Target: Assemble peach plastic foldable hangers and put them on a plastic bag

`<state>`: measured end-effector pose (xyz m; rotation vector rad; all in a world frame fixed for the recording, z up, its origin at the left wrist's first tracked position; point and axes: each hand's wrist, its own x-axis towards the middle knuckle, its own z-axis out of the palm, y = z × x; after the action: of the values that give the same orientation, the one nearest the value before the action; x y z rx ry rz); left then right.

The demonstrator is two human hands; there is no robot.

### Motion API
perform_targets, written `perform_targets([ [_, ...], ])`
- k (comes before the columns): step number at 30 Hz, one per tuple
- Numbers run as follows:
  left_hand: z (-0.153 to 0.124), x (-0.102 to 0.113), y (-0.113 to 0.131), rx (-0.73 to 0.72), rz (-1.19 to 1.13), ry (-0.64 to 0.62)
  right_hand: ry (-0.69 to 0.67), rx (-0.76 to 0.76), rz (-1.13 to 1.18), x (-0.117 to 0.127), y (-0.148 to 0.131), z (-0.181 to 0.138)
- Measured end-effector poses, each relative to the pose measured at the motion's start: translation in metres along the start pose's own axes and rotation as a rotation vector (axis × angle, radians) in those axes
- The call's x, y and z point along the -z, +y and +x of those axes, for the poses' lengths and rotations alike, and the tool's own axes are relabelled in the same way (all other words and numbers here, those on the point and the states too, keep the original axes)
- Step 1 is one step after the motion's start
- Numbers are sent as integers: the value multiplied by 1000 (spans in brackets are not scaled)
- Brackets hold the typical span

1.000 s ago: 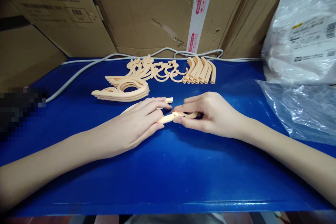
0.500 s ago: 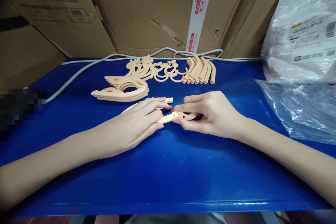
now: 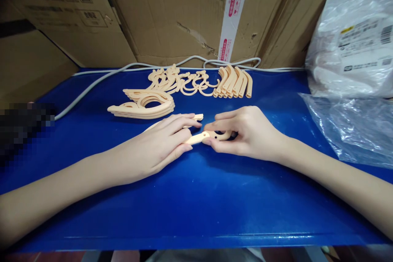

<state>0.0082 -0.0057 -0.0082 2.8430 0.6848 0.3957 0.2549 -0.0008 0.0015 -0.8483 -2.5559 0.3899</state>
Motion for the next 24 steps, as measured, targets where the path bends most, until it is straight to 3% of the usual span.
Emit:
perform_targets([
  [7,-1,1,2,5,-25,-5,-99,-79,90,3,-3,1],
  [15,-4,6,4,150,-318,38,-258,-52,114,12,-3,-1],
  [20,-5,2,-3,203,-470,96,-236,14,135,6,-1,0],
  [24,-3,2,-6,173,-369,174,-155,82,55,0,-2,2],
])
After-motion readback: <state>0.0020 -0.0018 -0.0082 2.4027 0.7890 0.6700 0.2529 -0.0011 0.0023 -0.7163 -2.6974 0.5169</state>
